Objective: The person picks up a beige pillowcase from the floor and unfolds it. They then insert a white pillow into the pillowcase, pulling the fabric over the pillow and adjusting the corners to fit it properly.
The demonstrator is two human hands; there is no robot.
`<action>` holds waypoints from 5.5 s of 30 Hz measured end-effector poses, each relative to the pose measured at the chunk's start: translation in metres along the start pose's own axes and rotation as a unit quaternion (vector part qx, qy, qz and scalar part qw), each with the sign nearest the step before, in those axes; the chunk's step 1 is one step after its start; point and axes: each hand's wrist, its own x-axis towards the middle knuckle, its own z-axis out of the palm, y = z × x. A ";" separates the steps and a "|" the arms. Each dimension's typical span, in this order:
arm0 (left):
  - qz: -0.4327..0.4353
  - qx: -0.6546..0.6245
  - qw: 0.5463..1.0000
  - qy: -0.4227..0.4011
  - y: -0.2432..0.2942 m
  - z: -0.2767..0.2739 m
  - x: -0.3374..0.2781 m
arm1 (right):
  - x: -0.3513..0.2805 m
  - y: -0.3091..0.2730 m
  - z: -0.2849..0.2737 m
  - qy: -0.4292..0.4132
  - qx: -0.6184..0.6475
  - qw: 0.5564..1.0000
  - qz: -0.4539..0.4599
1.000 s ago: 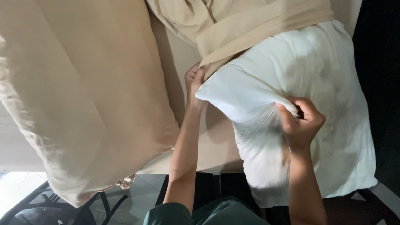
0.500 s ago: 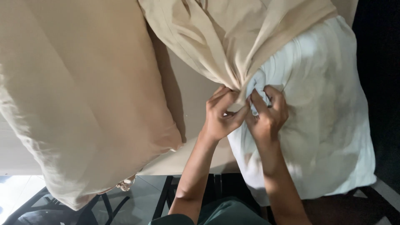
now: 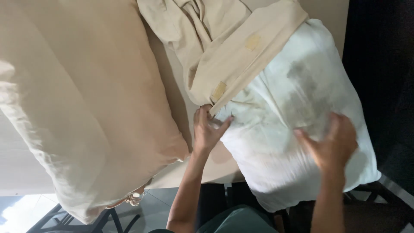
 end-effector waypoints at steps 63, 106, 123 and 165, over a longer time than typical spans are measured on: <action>0.149 0.323 0.933 -0.045 0.054 0.146 0.077 | 0.145 0.012 0.061 0.178 0.336 0.902 -0.205; 0.380 0.230 0.894 -0.051 0.035 0.100 0.021 | 0.058 0.085 0.066 0.209 0.033 0.952 -0.222; 0.129 0.137 0.980 -0.056 -0.004 0.018 0.044 | 0.032 -0.014 0.030 0.164 0.176 0.954 -0.180; 0.089 0.265 0.951 -0.134 -0.010 -0.074 0.032 | 0.102 -0.014 0.003 -0.030 0.111 0.965 -0.234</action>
